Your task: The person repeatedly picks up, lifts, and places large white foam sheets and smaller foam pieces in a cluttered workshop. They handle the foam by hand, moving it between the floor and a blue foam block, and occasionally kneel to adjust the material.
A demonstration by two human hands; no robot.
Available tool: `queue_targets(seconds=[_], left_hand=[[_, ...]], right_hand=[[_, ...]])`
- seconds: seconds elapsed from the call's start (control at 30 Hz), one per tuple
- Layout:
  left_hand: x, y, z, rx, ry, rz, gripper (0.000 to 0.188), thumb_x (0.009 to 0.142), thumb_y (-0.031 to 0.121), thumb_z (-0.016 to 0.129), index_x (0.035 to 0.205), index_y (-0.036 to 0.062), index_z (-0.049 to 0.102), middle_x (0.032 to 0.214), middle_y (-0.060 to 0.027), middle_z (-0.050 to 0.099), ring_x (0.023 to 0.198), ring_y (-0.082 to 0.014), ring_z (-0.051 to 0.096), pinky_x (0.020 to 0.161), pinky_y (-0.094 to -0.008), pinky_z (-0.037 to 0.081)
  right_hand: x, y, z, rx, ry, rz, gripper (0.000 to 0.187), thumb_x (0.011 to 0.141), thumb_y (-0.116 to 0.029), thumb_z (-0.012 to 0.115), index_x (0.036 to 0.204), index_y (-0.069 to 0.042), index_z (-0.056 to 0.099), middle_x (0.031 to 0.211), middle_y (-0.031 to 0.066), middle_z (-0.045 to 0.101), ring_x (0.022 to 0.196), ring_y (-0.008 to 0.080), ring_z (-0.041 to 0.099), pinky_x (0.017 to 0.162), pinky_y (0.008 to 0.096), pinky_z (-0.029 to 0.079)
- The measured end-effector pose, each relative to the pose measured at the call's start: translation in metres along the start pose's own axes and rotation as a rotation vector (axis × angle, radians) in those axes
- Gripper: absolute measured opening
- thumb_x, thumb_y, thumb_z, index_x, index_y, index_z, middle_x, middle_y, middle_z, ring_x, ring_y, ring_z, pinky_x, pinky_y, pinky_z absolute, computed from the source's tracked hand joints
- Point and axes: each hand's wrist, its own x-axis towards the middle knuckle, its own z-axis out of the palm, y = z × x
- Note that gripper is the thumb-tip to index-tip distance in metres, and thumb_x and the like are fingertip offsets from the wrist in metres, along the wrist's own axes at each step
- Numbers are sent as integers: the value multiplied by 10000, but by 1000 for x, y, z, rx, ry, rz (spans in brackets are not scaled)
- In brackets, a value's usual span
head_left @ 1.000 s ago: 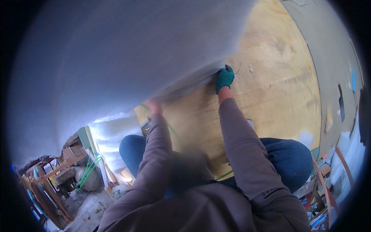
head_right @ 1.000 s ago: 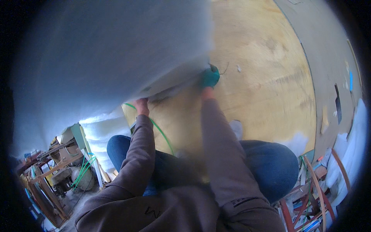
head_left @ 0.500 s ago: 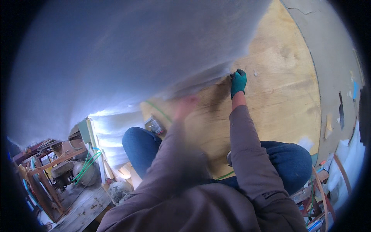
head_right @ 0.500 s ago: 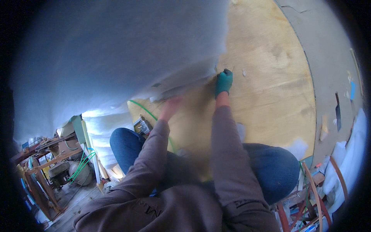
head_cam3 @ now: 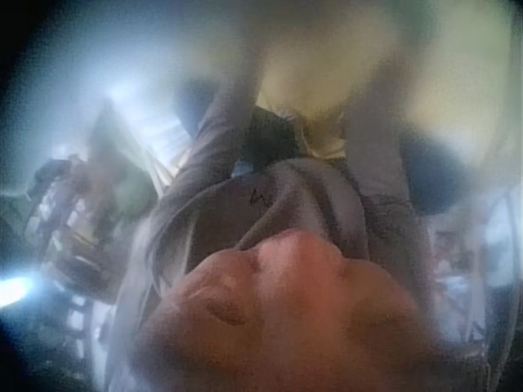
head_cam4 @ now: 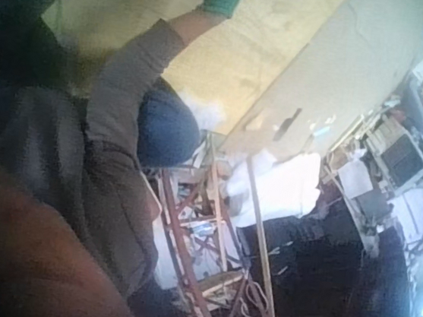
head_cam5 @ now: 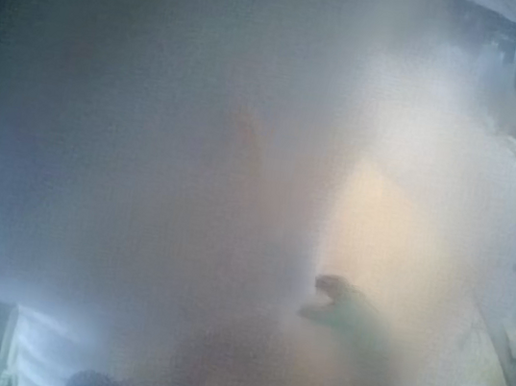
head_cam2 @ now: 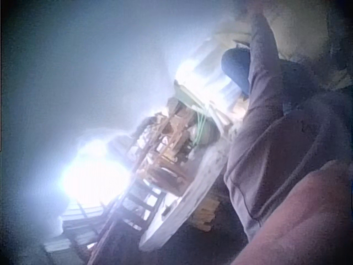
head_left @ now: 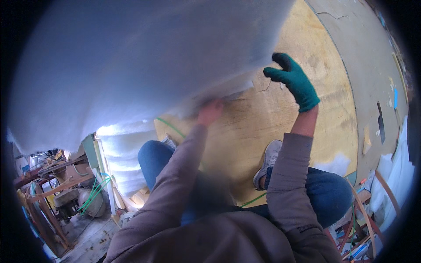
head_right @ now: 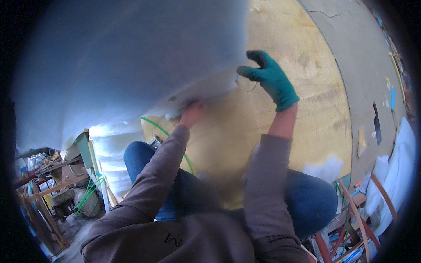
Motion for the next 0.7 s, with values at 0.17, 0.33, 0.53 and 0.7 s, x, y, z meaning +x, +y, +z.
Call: queue_targets(seconds=[0.17,0.33,0.53,0.7], left_hand=[[14,-11,-3,162,-100,10,635,1089,521,445,1567,115,544,1558,-246,574,1441,-441,542,1229,-542,424],[34,-22,21,6,-124,20,671,1082,496,445,1574,46,513,1620,-286,490,1511,-465,461,1277,-554,361],[37,-17,32,107,99,310,597,1079,439,526,1542,63,554,1551,-249,580,1451,-436,534,1237,-534,410],[4,-1,-82,264,-665,450,533,1090,418,549,1488,68,605,1474,-245,639,1390,-410,592,1193,-502,450]], right_hand=[[-2,-52,15,81,-81,7,471,965,-266,816,1312,29,695,1174,146,771,895,202,775,836,315,608],[24,-84,9,-208,-136,-72,308,1001,-260,777,1140,15,761,949,124,797,843,184,776,780,303,611],[52,-124,-24,-361,-472,27,326,1007,-236,754,1184,38,747,993,160,804,977,250,814,922,354,650],[50,-119,-32,-306,-536,-1,357,1050,-219,709,1259,71,718,1205,186,743,1126,284,787,1016,366,631]])
